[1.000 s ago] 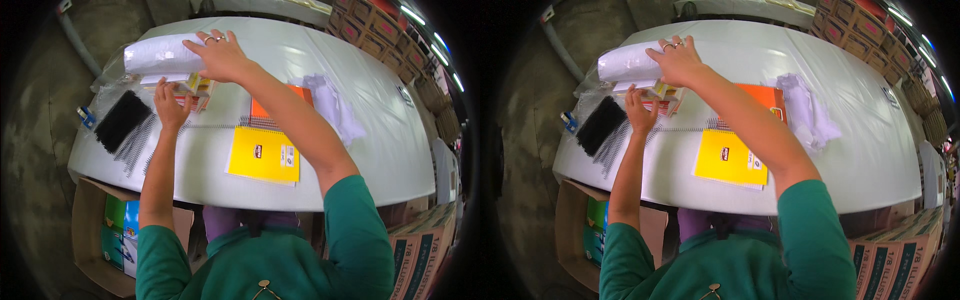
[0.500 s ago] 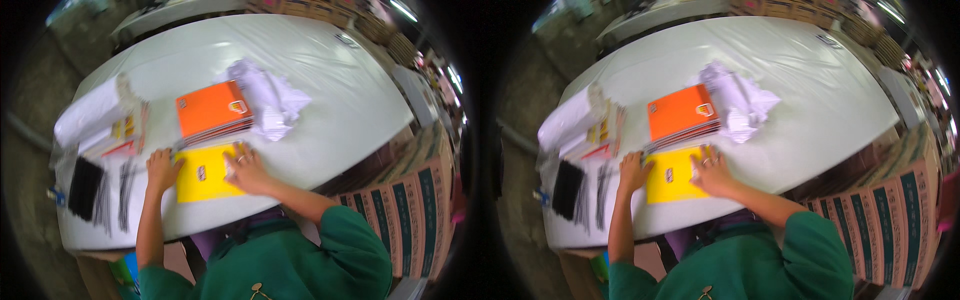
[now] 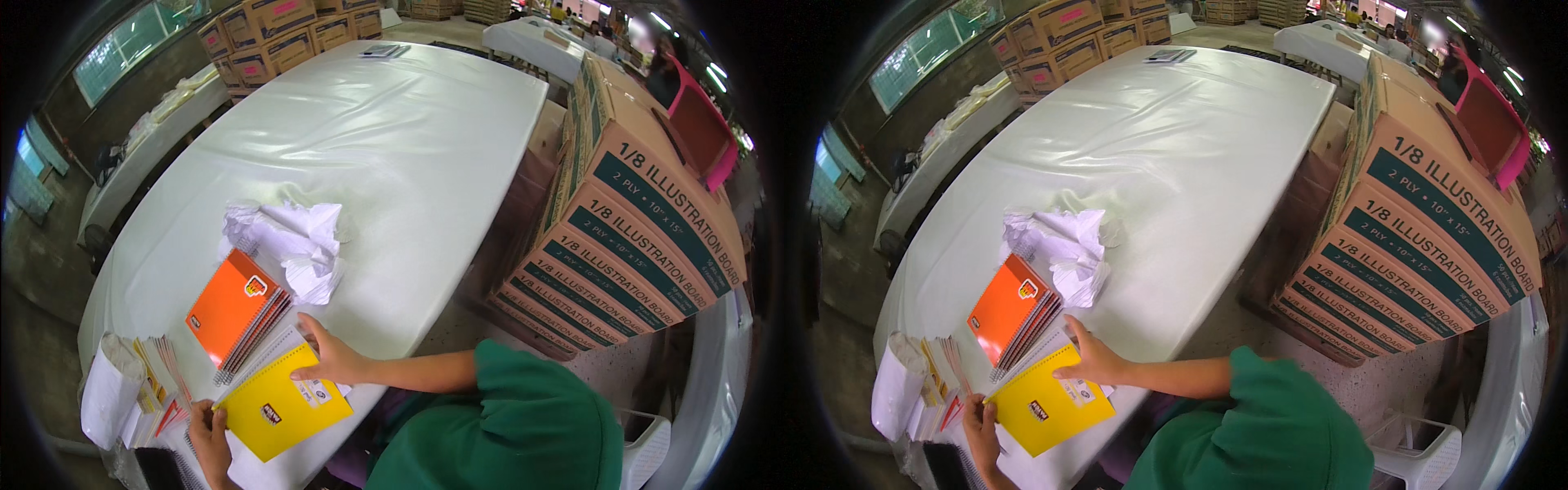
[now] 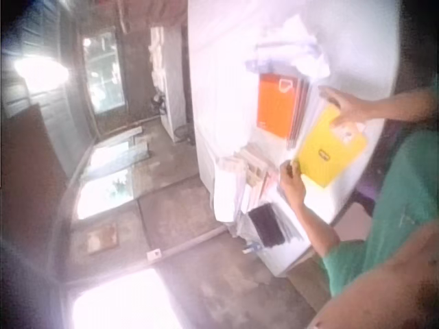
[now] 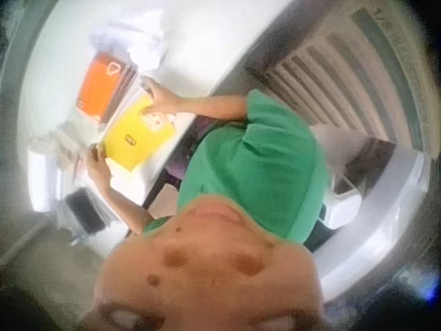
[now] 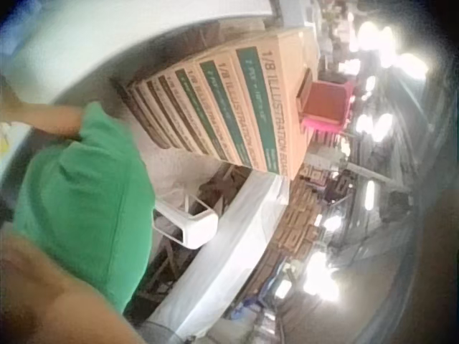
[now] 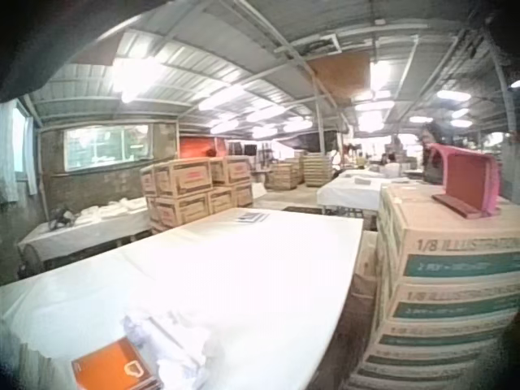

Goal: The person threads plastic spiral bindings through the pre-punched holes of several notebooks by hand, one at a time, and crimps the ends to secure them.

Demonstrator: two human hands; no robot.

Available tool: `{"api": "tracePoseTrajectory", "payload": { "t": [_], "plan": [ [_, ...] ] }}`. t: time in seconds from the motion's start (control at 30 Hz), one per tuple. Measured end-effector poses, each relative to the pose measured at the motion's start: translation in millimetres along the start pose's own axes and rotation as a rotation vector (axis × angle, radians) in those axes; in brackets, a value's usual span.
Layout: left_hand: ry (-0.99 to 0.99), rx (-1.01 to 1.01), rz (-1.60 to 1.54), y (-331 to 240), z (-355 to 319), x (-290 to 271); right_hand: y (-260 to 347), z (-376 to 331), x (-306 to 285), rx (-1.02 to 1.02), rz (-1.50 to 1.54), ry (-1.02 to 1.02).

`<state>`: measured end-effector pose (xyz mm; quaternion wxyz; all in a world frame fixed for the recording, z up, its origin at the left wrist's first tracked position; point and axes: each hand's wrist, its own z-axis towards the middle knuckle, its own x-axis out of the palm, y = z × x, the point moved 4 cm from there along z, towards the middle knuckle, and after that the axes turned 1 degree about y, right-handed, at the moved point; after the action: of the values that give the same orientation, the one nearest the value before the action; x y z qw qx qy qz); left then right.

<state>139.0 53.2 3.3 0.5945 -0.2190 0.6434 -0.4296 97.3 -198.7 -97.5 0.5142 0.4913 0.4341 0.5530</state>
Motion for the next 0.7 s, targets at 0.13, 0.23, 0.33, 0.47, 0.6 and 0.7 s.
{"api": "tracePoseTrajectory", "payload": {
  "t": [0.13, 0.23, 0.33, 0.47, 0.6, 0.7],
  "plan": [
    [-0.061, 0.056, -0.071, -9.6, -8.9, -18.6, 15.3, 20.4, -8.1, 0.003, 0.480, 0.211],
    [-0.076, 0.106, 0.040, -14.0, -17.3, -32.7, 33.0, 25.1, -4.2, -0.108, 0.487, 0.267],
    [-0.052, -0.035, 0.104, 4.9, -21.7, -35.3, 34.8, 23.0, 9.8, -0.103, 0.393, 0.380],
    [-0.099, -0.123, 0.178, -11.2, -30.7, -39.3, 25.3, 23.7, 24.0, -0.077, 0.083, 0.462],
    [-0.049, -0.051, 0.255, -21.9, -41.5, -58.2, 21.6, 27.2, 32.0, -0.043, 0.143, 0.582],
    [-0.009, -0.147, 0.247, -13.6, -40.8, -59.0, 9.0, 30.5, 41.6, -0.091, -0.030, 0.751]
  ]
}}
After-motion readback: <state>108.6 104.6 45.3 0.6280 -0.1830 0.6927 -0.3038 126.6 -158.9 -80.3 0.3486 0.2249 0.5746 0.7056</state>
